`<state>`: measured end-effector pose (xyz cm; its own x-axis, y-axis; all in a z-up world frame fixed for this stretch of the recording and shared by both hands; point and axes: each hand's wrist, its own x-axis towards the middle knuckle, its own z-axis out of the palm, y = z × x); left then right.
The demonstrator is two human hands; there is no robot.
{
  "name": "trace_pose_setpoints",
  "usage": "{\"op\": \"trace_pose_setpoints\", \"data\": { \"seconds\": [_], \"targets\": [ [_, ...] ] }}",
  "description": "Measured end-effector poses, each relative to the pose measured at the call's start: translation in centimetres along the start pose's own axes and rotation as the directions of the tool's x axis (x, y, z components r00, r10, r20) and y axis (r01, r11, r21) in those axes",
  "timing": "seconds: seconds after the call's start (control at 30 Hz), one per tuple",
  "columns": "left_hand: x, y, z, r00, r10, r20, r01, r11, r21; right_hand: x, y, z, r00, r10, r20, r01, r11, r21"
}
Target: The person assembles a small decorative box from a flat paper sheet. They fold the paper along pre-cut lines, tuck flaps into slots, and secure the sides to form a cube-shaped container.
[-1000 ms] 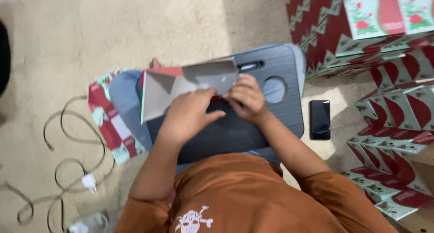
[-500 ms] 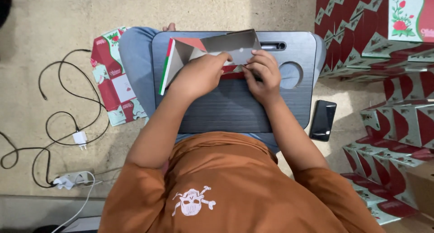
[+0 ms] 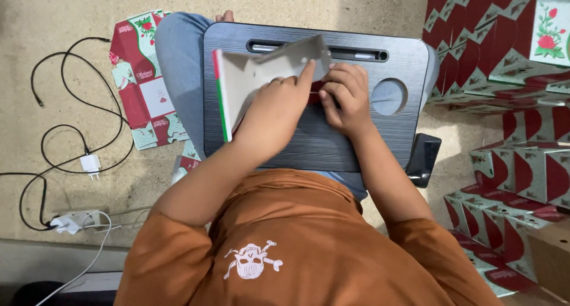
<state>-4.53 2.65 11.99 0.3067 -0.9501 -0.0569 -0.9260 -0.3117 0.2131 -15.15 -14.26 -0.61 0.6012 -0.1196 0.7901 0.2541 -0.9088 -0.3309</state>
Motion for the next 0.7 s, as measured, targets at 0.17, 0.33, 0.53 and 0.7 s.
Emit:
{"op": "trace_pose_setpoints", "data": {
  "seconds": [0.17, 0.33, 0.53, 0.7],
  "targets": [
    [-2.2, 1.6, 0.6, 1.000, -0.024, 0.006, 0.023, 0.997, 0.078, -0.2, -0.3, 1.2, 0.998, -0.050, -0.028, 0.049, 0.998, -0.044],
    [-3.1, 1.4, 2.1, 1.000, -0.008, -0.030, 0.014, 0.982, 0.189, -0.6, -0.7, 1.9, 0.998, -0.067, -0.015, 0.066, 0.997, -0.029],
    [-4.1, -0.6, 1.2, 0.995, 0.017, -0.101, 0.004, 0.978, 0.211, 0.2, -1.7, 1.5, 0.989, -0.094, 0.114, 0.097, 0.995, -0.020],
    [-5.7, -1.3, 2.4, 1.000, 0.006, 0.028, -0.012, 0.975, 0.221, 0.0, -1.9, 1.1, 0.990, -0.078, 0.119, 0.083, 0.996, -0.034]
  ]
}}
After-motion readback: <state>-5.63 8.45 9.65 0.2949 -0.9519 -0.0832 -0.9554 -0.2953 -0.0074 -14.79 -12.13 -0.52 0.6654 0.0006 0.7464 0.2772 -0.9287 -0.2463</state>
